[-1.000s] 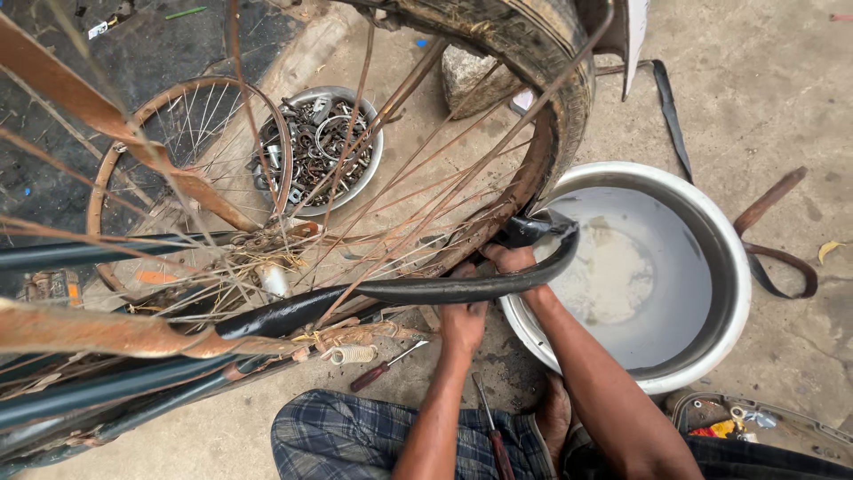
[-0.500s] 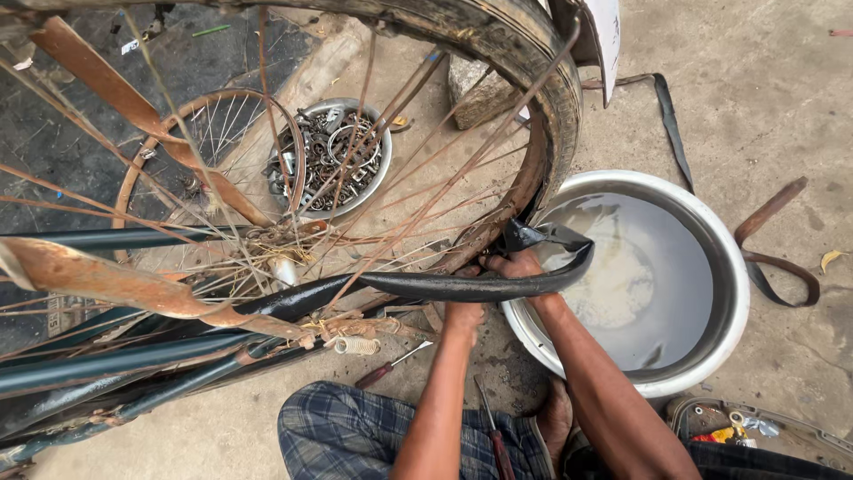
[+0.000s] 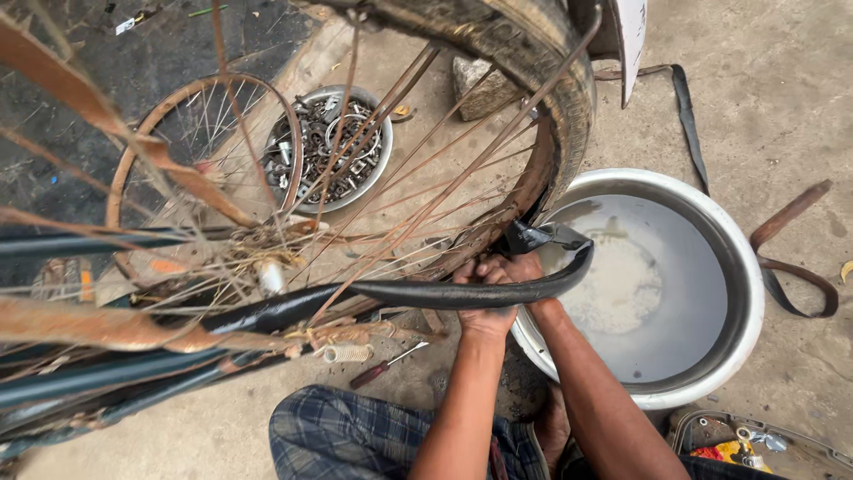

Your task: The person submerges a bicycle inner tube in a metal bowl of water to locate a leak. After identifying the puncture, they apply a patch to the tube. Finally, they insert the repaired inner tube back into the bicycle tire and seat it onto the rim.

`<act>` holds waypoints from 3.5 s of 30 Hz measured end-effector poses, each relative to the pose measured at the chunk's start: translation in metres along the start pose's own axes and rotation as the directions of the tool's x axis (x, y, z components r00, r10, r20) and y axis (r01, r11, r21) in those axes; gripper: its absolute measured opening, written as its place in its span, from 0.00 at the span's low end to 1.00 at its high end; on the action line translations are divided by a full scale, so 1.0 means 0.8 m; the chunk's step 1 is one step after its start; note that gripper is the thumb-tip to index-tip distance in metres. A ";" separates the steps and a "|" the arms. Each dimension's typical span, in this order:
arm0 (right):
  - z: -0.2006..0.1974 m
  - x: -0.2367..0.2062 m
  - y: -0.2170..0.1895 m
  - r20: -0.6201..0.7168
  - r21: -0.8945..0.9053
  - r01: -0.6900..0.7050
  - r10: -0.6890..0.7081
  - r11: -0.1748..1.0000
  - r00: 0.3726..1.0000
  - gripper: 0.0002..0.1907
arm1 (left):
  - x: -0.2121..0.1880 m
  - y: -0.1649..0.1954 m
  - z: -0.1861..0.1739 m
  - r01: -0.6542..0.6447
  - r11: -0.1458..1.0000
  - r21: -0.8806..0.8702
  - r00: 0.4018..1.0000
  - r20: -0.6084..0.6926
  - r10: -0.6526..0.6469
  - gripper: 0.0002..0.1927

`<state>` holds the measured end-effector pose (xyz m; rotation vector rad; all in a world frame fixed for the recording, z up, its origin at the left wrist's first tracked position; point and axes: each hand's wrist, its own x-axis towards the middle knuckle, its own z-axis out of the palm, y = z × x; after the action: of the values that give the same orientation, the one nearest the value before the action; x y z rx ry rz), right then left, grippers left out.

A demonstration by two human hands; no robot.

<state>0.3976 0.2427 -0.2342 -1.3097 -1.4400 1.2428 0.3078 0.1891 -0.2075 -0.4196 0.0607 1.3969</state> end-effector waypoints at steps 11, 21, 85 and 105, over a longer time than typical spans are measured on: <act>-0.006 0.021 -0.019 0.031 0.049 0.006 -0.008 0.999 0.999 0.18 | 0.013 0.033 -0.049 -0.074 0.995 -0.065 0.975 0.207 0.086 0.16; -0.031 0.015 -0.042 0.100 -0.020 -0.019 0.021 1.000 0.995 0.19 | 0.002 0.038 -0.039 -0.080 0.978 0.193 0.992 0.112 0.059 0.17; -0.215 -0.105 -0.008 0.157 -0.883 0.160 -0.043 0.441 0.987 0.08 | -0.218 -0.058 0.136 -0.328 -0.627 0.707 0.916 0.401 -0.026 0.23; -0.261 -0.050 -0.338 0.211 0.138 -0.234 0.202 0.962 0.956 0.17 | -0.075 -0.177 0.255 -0.649 -0.353 0.674 0.647 0.733 0.210 0.09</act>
<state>0.5535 0.2389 0.0723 -1.2903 -1.3195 1.6392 0.3912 0.1824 0.0338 1.4363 1.1636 1.7269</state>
